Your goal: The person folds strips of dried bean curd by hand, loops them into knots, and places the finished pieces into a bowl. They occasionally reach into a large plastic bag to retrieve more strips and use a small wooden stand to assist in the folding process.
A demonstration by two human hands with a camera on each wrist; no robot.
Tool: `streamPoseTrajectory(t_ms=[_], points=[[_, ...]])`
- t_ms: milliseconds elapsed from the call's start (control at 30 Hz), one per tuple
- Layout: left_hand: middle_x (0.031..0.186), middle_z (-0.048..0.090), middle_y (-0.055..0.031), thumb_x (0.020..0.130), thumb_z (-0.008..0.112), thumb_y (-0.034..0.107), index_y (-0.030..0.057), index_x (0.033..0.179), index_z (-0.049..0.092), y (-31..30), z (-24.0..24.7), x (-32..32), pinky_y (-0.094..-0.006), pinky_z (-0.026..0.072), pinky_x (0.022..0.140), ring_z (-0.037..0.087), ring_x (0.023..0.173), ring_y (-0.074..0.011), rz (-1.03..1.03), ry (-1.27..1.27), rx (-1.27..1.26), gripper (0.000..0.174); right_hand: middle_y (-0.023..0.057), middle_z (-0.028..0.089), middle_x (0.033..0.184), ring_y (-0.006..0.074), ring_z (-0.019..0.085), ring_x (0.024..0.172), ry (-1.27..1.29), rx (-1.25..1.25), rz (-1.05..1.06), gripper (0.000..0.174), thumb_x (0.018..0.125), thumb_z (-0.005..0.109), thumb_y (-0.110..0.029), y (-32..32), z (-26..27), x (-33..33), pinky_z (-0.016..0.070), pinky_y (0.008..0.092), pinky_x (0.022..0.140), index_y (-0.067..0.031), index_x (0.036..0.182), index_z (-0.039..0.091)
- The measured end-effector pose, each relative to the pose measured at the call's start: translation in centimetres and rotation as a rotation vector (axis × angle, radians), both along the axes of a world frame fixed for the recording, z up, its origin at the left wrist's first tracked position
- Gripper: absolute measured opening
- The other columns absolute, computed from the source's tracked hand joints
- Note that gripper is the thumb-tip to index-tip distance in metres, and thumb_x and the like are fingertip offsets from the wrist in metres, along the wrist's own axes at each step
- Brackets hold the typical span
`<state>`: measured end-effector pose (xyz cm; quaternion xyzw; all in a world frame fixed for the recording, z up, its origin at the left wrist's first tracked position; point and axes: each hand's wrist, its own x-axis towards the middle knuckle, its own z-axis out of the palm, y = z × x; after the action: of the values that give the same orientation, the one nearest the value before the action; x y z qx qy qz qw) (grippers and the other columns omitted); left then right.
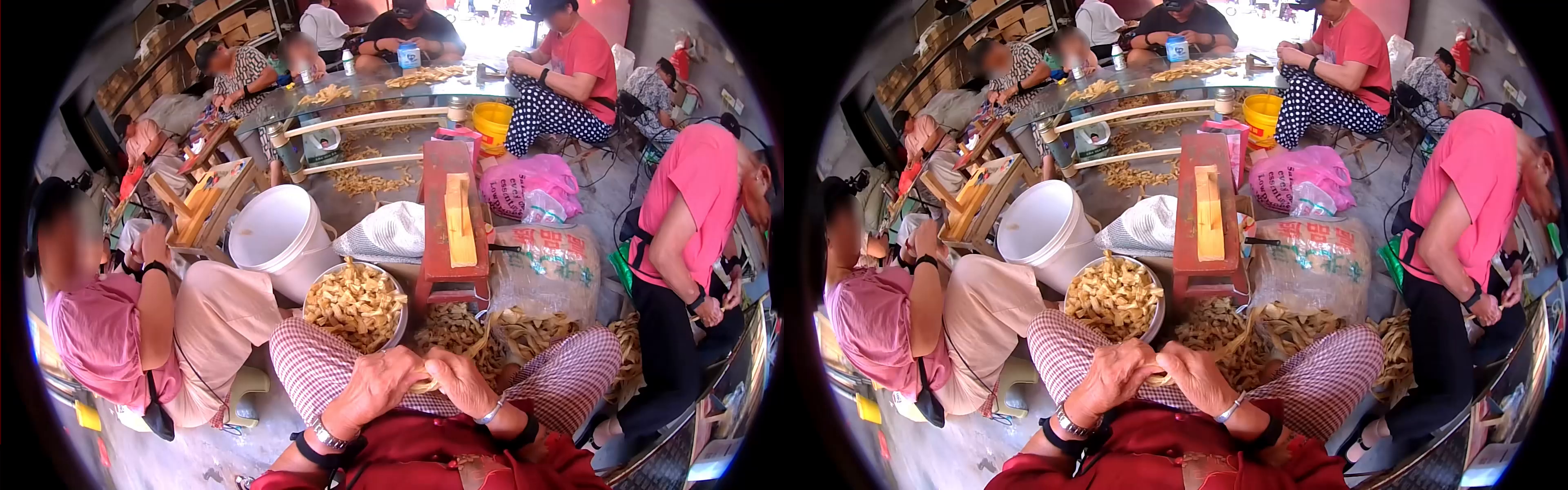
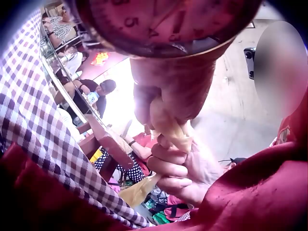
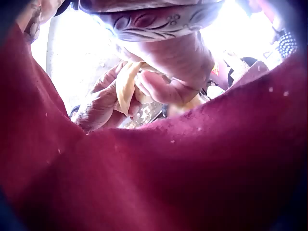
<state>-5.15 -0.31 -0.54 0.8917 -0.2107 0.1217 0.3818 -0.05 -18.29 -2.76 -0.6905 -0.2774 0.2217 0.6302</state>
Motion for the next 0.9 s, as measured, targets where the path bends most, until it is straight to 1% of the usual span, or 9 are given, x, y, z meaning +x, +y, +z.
streamPoseTrajectory(t_ms=[100,167,300,433,533,600,733,800,900], points=[[0.093,0.064,-0.0097,0.085,0.064,0.011,-0.0001,0.102,0.059,-0.8,-0.5,-0.4,-0.0273,0.0512,0.069,0.063,0.083,-0.0162,0.016,0.306,-0.577,0.021,0.0153,0.057,0.078,0.0274,0.058,0.07,-0.37,0.072,-0.196,0.028,0.094,0.05,-0.028,0.2,0.1,-0.5,0.0444,0.0333,0.065,0.0003,0.093,0.055],[0.098,0.065,-0.0074,0.088,0.062,0.013,-0.0009,0.105,0.06,-1.8,-0.4,-0.3,-0.0267,0.0513,0.073,0.062,0.086,-0.0124,0.007,0.588,-1.091,0.022,0.0156,0.057,0.079,0.0322,0.059,0.072,-0.368,0.076,-0.17,0.024,0.093,0.052,-0.024,-0.2,-0.3,-0.4,0.0449,0.0341,0.064,-0.0005,0.096,0.054],[0.097,0.065,-0.0064,0.092,0.057,0.018,-0.0015,0.106,0.061,-1.9,-1.3,0.8,-0.0213,0.0494,0.068,0.059,0.078,-0.0078,-0.076,0.681,-1.222,0.024,0.0136,0.054,0.072,0.0282,0.056,0.065,-0.235,0.061,-0.119,0.026,0.094,0.05,-0.025,-0.7,0.1,0.3,0.0428,0.0335,0.059,0.0003,0.092,0.055],[0.085,0.064,-0.002,0.094,0.053,0.017,-0.0021,0.104,0.062,-2.5,-1.7,1.8,-0.0162,0.0448,0.062,0.053,0.063,-0.005,-0.001,0.679,-0.936,0.023,0.005,0.05,0.064,0.0137,0.05,0.053,0.063,0.148,-0.138,0.039,0.096,0.045,-0.036,-1.1,-1.7,0.3,0.038,0.0264,0.048,0.0,0.088,0.056],[0.097,0.061,-0.0089,0.093,0.054,0.024,-0.0012,0.114,0.059,-2.9,-2.3,2.7,-0.0261,0.0451,0.077,0.054,0.087,-0.0151,-0.038,0.435,-0.672,0.033,-0.002,0.05,0.062,0.0043,0.043,0.045,0.227,0.272,-0.222,0.048,0.096,0.042,-0.046,-1.0,-2.8,0.8,0.0318,0.0193,0.039,-0.0021,0.087,0.057],[0.115,0.053,-0.0171,0.088,0.058,0.033,0.0012,0.129,0.047,-3.0,-1.7,3.2,-0.0352,0.04,0.093,0.048,0.112,-0.0276,-0.099,0.266,-0.392,0.052,-0.0015,0.05,0.062,0.0049,0.043,0.045,0.328,0.323,-0.259,0.047,0.096,0.041,-0.046,-1.4,-2.9,1.1,0.0325,0.0198,0.039,-0.0022,0.088,0.057],[0.122,0.047,-0.0201,0.08,0.067,0.036,0.0036,0.138,0.033,-4.1,-0.5,3.3,-0.0396,0.0426,0.093,0.047,0.115,-0.037,-0.01,0.192,0.006,0.074,-0.001,0.049,0.063,0.0051,0.041,0.044,0.027,0.244,-0.465,0.047,0.097,0.038,-0.045,-0.8,-4.9,1.9,0.032,0.0197,0.038,-0.003,0.083,0.055],[0.123,0.047,-0.021,0.08,0.067,0.035,0.0035,0.137,0.034,-4.6,-1.2,3.5,-0.0397,0.0448,0.09,0.049,0.112,-0.0373,0.018,0.215,-0.018,0.073,0.0011,0.05,0.065,0.0071,0.044,0.049,-0.067,0.131,-0.47,0.045,0.099,0.038,-0.04,-1.5,-4.7,2.0,0.0354,0.0222,0.043,-0.0017,0.083,0.055],[0.116,0.053,-0.0208,0.089,0.057,0.029,0.0014,0.131,0.043,-5.4,-1.5,3.8,-0.0391,0.0475,0.086,0.055,0.103,-0.0383,0.078,0.26,-0.093,0.052,0.0038,0.052,0.067,0.0102,0.048,0.057,0.285,0.114,-0.408,0.04,0.099,0.04,-0.035,-2.3,-4.3,1.8,0.0392,0.0258,0.053,-0.0004,0.085,0.055]])
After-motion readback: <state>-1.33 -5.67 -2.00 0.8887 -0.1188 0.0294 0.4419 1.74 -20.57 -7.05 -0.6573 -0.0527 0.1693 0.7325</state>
